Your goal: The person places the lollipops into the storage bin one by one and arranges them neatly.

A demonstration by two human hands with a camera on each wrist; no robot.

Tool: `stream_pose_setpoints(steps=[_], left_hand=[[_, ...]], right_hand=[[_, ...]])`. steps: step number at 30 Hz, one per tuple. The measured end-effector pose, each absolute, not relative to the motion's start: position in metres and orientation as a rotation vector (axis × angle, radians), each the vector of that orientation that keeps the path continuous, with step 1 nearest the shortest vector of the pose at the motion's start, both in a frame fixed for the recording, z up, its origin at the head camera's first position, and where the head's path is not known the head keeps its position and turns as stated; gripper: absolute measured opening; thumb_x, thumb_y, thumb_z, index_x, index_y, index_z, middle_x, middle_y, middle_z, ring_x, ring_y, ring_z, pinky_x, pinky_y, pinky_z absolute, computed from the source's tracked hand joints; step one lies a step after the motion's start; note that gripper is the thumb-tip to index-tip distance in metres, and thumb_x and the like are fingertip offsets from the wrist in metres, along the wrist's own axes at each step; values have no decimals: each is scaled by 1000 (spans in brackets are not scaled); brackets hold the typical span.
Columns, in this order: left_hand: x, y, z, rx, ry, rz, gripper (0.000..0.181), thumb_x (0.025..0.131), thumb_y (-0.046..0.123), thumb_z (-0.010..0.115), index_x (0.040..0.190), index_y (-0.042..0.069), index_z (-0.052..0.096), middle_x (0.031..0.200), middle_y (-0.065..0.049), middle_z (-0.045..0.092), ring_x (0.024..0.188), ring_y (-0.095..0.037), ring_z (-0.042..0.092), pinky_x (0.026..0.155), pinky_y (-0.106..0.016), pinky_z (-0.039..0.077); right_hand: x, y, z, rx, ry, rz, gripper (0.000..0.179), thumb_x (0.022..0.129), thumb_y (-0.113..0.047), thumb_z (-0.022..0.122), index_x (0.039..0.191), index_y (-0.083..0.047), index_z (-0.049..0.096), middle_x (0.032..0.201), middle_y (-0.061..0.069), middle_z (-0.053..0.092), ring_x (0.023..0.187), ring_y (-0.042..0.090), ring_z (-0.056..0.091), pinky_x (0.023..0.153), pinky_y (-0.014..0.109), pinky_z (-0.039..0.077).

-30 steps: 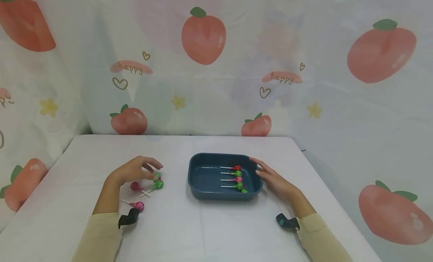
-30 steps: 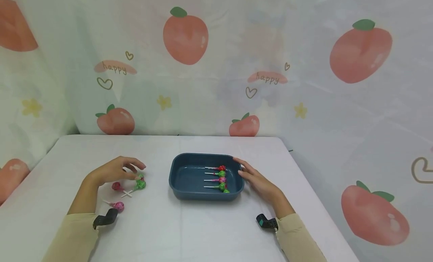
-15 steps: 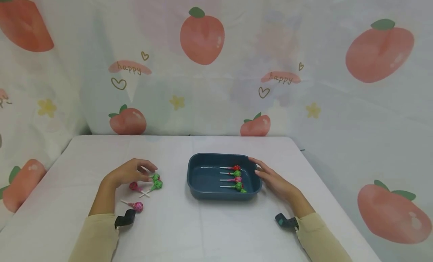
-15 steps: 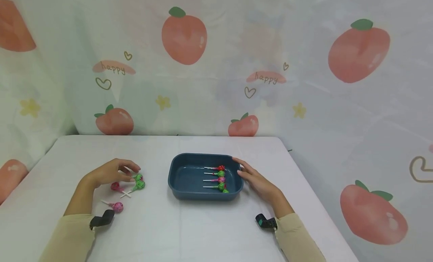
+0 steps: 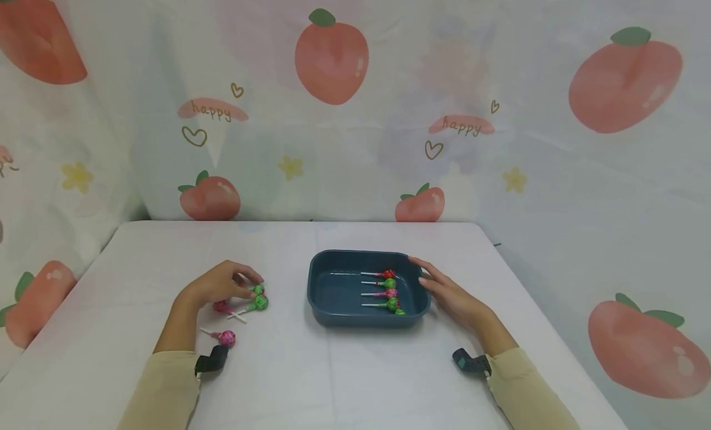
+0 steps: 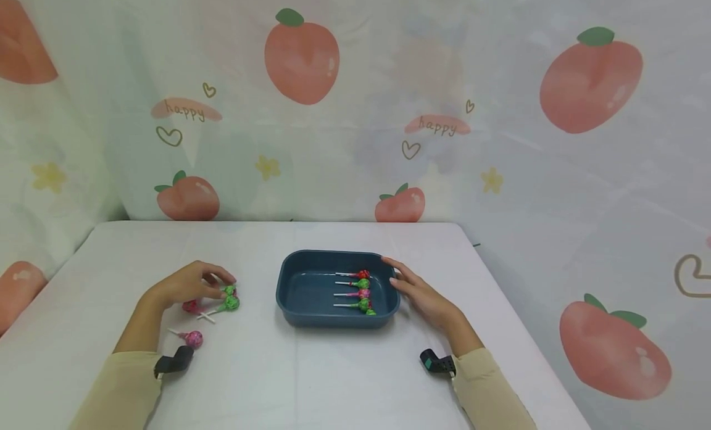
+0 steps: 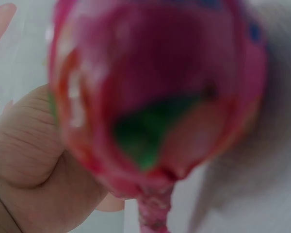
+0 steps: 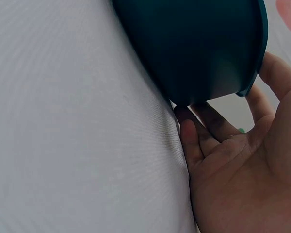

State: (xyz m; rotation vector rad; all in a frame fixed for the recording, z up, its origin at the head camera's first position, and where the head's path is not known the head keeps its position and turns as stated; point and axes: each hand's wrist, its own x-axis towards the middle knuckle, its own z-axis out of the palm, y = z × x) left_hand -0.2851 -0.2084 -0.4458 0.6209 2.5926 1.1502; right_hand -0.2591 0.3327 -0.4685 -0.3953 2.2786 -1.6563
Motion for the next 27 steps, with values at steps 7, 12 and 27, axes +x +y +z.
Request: stream_pose_setpoints(steps=[7, 12, 27], left_hand=[[-282, -204, -442, 580, 2616, 1114, 20, 88, 9, 81, 109, 11, 80, 100, -3, 68, 92, -23, 59, 76, -39, 48], [-282, -202, -442, 610, 2626, 1112, 19, 88, 8, 81, 107, 10, 79, 100, -2, 69, 93, -23, 60, 80, -39, 48], [-287, -203, -444, 565, 2740, 1250, 19, 91, 14, 80, 109, 11, 77, 105, -2, 71, 105, -26, 62, 89, -46, 47]], right_hand=[[-260, 333, -469, -390, 2275, -1663, 55, 109, -39, 51, 161, -38, 33, 171, 1, 12, 156, 30, -2, 116, 69, -1], [-259, 334, -469, -389, 2267, -1665, 55, 109, -39, 51, 162, -37, 33, 172, 1, 10, 156, 33, -4, 115, 70, -2], [-259, 331, -468, -376, 2248, -1682, 55, 110, -38, 51, 162, -36, 33, 171, 2, 12, 156, 31, -3, 116, 69, 0]])
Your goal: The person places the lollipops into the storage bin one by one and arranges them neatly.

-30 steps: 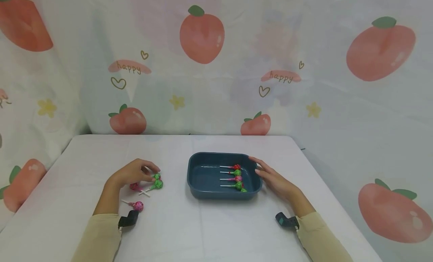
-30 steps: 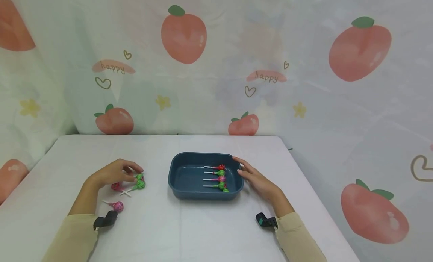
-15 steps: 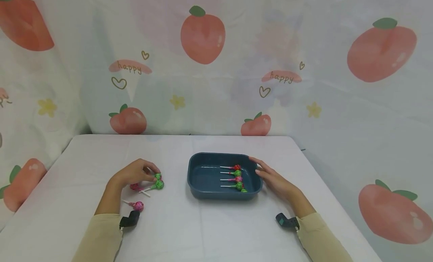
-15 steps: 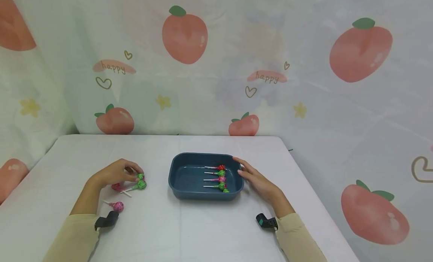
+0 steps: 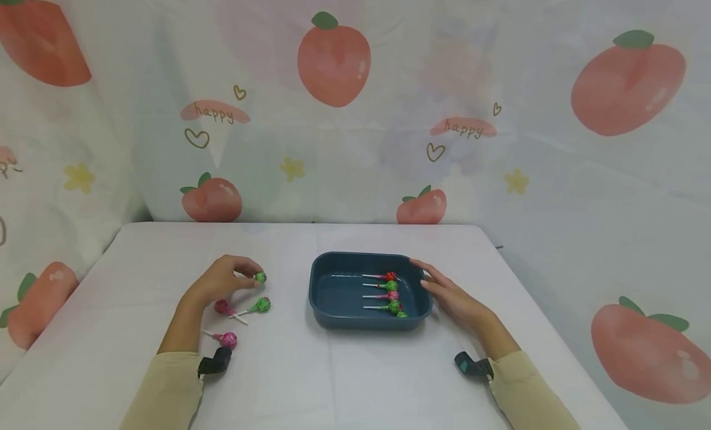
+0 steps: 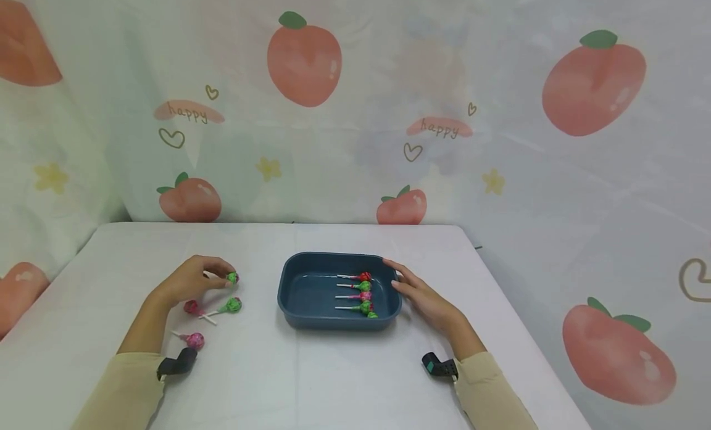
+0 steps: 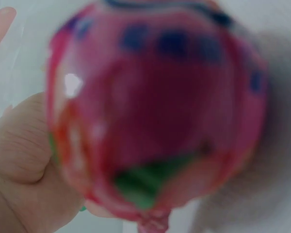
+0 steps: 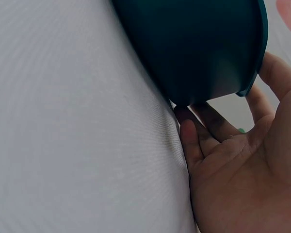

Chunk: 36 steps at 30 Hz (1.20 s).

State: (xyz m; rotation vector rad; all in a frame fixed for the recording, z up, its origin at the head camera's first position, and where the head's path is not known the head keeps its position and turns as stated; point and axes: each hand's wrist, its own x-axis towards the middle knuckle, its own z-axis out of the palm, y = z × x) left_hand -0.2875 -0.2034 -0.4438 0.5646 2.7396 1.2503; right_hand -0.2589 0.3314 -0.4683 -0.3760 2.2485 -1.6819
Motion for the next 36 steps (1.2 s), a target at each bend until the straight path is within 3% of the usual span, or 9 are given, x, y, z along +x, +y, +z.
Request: stream_pose_setpoints(steps=[10, 19, 36], left_hand=[[-291, -191, -441, 621, 2852, 1283, 21, 92, 18, 81, 112, 15, 78, 101, 2, 71, 96, -22, 62, 84, -42, 50], [-290, -176, -438, 633, 2832, 1315, 25, 93, 18, 80, 117, 15, 77, 105, 3, 72, 99, -21, 62, 89, -45, 50], [-283, -136, -424, 702, 2812, 1319, 25, 93, 20, 81, 118, 17, 77, 111, 4, 72, 105, -21, 60, 89, -43, 50]], right_hand=[[-260, 333, -467, -408, 2256, -1678, 55, 109, -38, 51, 161, -38, 33, 171, 0, 13, 157, 28, -2, 117, 67, 0], [-260, 333, -470, -446, 2263, -1681, 56, 110, -36, 49, 163, -31, 31, 171, 5, 13, 157, 31, -3, 116, 68, -2], [-258, 333, -468, -428, 2260, -1681, 53, 112, -32, 47, 162, -34, 31, 171, 3, 14, 156, 29, -1, 118, 66, 0]])
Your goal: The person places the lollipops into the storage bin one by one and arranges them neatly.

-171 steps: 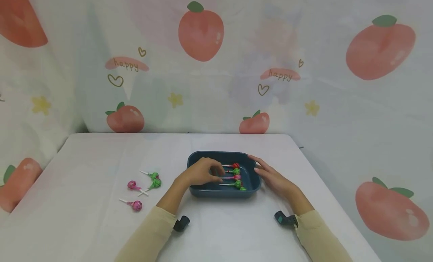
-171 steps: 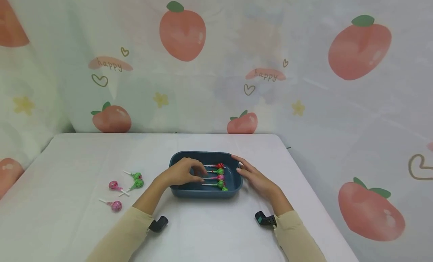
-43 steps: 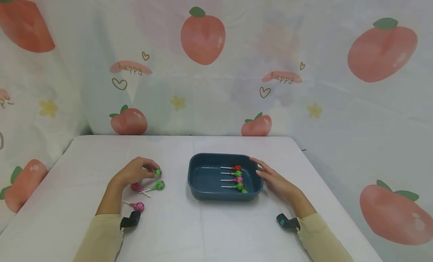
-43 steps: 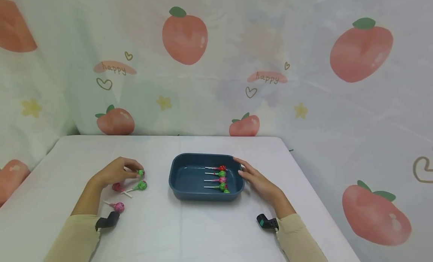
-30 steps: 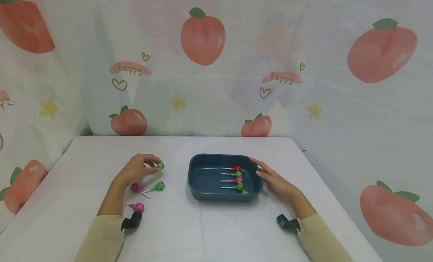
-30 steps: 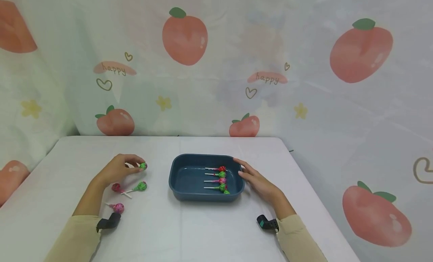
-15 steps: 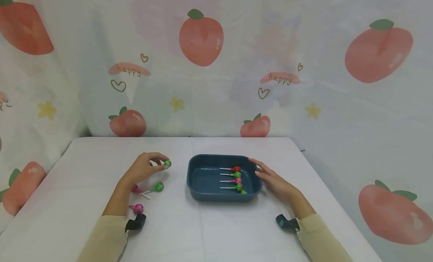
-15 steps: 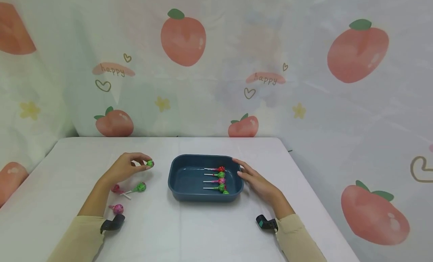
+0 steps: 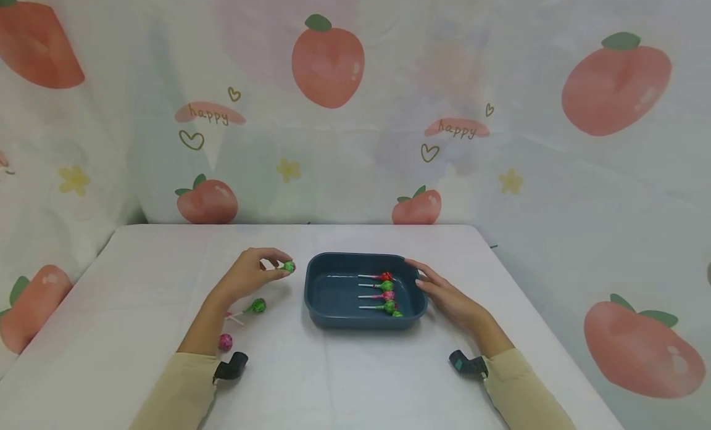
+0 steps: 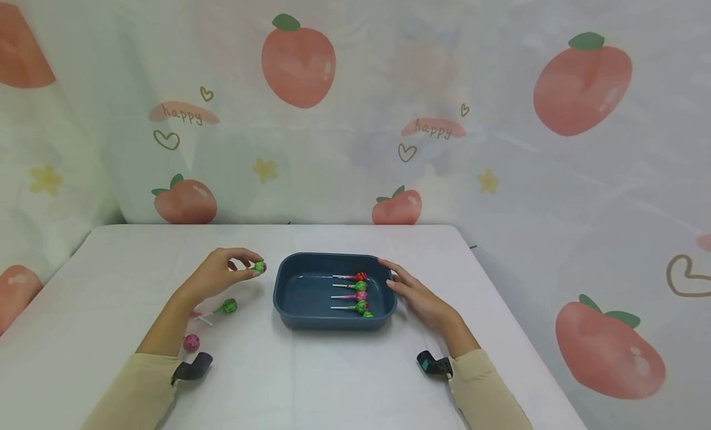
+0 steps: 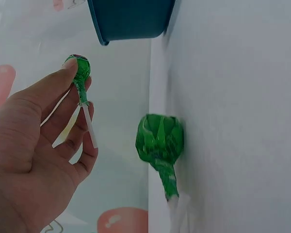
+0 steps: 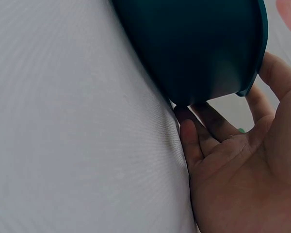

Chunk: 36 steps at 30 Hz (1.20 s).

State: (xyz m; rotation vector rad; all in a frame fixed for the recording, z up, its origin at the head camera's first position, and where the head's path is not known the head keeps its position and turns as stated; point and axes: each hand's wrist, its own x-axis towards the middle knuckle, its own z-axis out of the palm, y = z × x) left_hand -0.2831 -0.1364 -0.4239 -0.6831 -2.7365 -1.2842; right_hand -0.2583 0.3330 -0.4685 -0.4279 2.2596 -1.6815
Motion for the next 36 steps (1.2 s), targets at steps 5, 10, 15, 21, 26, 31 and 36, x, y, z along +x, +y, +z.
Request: stream_pose_setpoints(steps=[5, 10, 15, 21, 26, 31, 36], left_hand=[[-284, -121, -424, -721, -2733, -1278, 24, 92, 19, 82, 116, 18, 78, 107, 6, 72, 103, -22, 60, 86, -42, 50], [-283, -108, -423, -766, -2735, -1274, 24, 91, 18, 83, 115, 17, 78, 105, 8, 72, 102, -20, 61, 84, -40, 51], [-283, -99, -422, -814, -2719, -1264, 23, 91, 20, 83, 113, 17, 79, 105, 8, 73, 100, -18, 61, 83, -40, 50], [-288, -86, -418, -873, -2700, -1248, 23, 90, 18, 83, 113, 17, 78, 103, 9, 72, 100, -18, 61, 83, -39, 50], [-291, -69, -415, -925, -2695, -1259, 23, 90, 14, 83, 113, 14, 78, 101, 7, 71, 97, -18, 61, 85, -39, 51], [-294, -56, -414, -940, -2706, -1285, 24, 91, 13, 82, 114, 14, 78, 104, 6, 71, 95, -17, 60, 87, -39, 52], [-297, -47, -417, -950, -2717, -1284, 25, 91, 15, 82, 115, 14, 77, 105, 5, 71, 96, -17, 60, 88, -39, 51]], right_hand=[[-259, 333, -468, -407, 2253, -1694, 53, 112, -31, 47, 162, -35, 33, 171, 2, 14, 156, 28, 0, 118, 65, 0], [-258, 333, -467, -393, 2256, -1681, 53, 112, -32, 47, 162, -35, 32, 171, 3, 11, 156, 29, -3, 117, 67, -1], [-257, 331, -465, -394, 2271, -1664, 53, 111, -34, 48, 162, -36, 32, 171, 1, 12, 157, 28, -2, 117, 66, 0], [-258, 332, -465, -378, 2272, -1662, 53, 111, -34, 49, 161, -38, 34, 171, -1, 13, 157, 27, -2, 117, 66, 0], [-259, 332, -467, -385, 2268, -1668, 53, 111, -33, 48, 161, -36, 34, 171, 1, 13, 157, 28, -2, 117, 66, -1], [-258, 332, -468, -378, 2274, -1663, 53, 110, -34, 50, 161, -38, 34, 171, -1, 13, 157, 27, -2, 117, 67, -1], [-258, 332, -468, -388, 2272, -1664, 54, 110, -37, 51, 161, -39, 34, 171, -1, 13, 157, 27, -2, 116, 68, -1]])
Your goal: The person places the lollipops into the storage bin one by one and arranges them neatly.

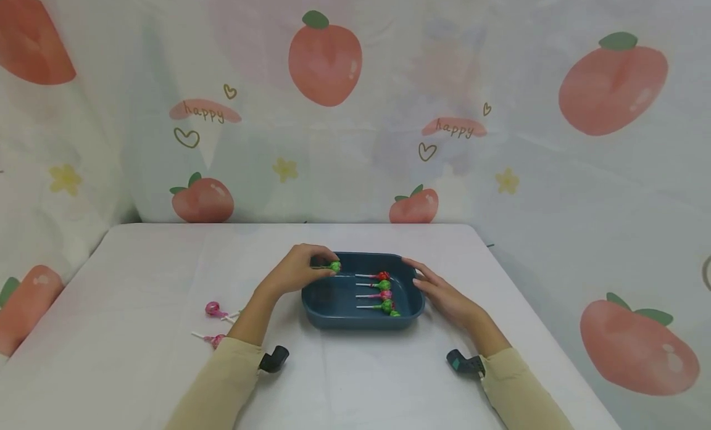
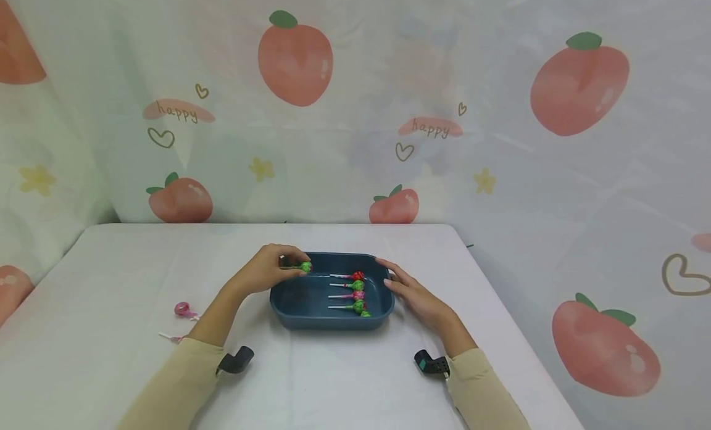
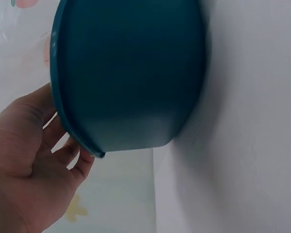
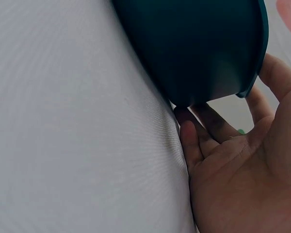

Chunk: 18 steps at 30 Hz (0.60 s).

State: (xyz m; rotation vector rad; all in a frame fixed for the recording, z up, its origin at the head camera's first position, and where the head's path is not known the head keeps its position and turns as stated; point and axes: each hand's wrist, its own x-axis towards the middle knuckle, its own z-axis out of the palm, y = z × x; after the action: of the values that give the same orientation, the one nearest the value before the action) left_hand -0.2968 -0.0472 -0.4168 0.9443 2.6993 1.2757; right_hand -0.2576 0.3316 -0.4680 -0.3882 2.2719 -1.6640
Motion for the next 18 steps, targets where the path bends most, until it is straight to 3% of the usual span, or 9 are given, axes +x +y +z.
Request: stream_pose_setpoints(steps=[18], left_hand=[[-300, -18, -426, 906, 2683, 1248, 23, 90, 9, 81, 113, 9, 77, 106, 0, 73, 101, -17, 68, 94, -38, 53]], right_hand=[[-258, 332, -468, -412, 2263, -1674, 53, 110, -37, 49, 161, -38, 34, 171, -1, 12, 156, 32, -5, 116, 68, -3]])
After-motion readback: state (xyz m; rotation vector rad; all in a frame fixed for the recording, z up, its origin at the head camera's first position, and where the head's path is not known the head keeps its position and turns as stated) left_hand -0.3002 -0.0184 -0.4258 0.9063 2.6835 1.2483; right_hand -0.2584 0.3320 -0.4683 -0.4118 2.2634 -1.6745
